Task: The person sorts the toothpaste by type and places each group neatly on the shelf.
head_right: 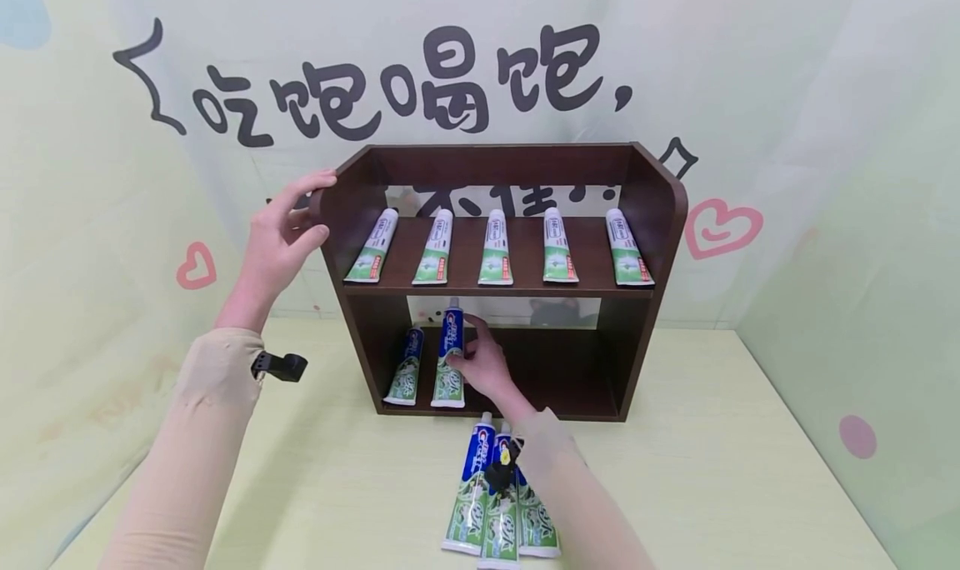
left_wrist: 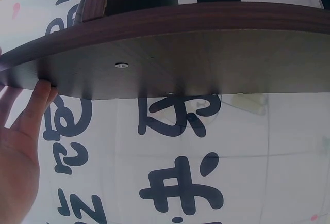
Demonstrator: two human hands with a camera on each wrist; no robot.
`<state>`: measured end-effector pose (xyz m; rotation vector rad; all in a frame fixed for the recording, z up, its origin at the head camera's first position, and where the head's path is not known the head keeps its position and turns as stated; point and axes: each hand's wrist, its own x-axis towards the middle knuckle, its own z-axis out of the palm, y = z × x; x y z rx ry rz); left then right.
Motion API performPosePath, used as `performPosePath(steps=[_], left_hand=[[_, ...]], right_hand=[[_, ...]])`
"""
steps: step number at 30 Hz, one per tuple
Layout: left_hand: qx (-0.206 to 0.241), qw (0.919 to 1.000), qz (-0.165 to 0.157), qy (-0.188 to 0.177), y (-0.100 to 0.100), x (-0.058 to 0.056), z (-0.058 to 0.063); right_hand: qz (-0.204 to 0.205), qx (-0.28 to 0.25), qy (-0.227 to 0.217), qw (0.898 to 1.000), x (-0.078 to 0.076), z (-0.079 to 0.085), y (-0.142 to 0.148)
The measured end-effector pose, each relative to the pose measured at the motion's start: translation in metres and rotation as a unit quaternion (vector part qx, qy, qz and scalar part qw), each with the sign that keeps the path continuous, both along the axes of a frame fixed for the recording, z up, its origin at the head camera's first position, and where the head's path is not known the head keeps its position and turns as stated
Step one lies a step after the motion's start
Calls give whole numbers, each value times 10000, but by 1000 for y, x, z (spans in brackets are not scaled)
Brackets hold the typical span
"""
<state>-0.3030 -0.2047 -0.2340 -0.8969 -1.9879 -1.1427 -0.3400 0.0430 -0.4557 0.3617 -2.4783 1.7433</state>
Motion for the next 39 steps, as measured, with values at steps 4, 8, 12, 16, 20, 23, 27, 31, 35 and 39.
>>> performPosePath(steps=[4, 8, 12, 16, 20, 23, 27, 31, 35, 39], left_hand=[[9, 10000, -13, 28, 0, 0, 0], [-1, 10000, -8, 31, 0, 0, 0], [3, 10000, -4, 31, 0, -1, 0], [7, 10000, -9, 7, 0, -1, 1], [-7, 10000, 2, -36, 0, 0, 1], [-8, 10000, -2, -57, 0, 1, 1], [-10, 10000, -11, -56, 1, 1, 0], [5, 10000, -26, -49, 1, 0, 0], [18, 10000, -27, -57, 0, 0, 0], [2, 10000, 9, -68, 0, 0, -1]], right_hand=[[-14, -93, -46, 9999, -7, -5, -3], [-45, -140, -91, 9999, -13, -10, -5], [-103, -131, -105, 9998, -18, -16, -7], [-148, -37, -102, 9998, -22, -22, -9], [-105, 95, -44, 9999, -23, -27, -10], [-12, 165, -2, 9999, -22, -31, -10], [167, 199, 13, 9997, -20, -34, -8], [380, 209, -45, 9990, -19, -35, -5], [539, 165, -150, 9983, -20, -36, -2], [597, 186, -288, 9976, -20, -38, 0]])
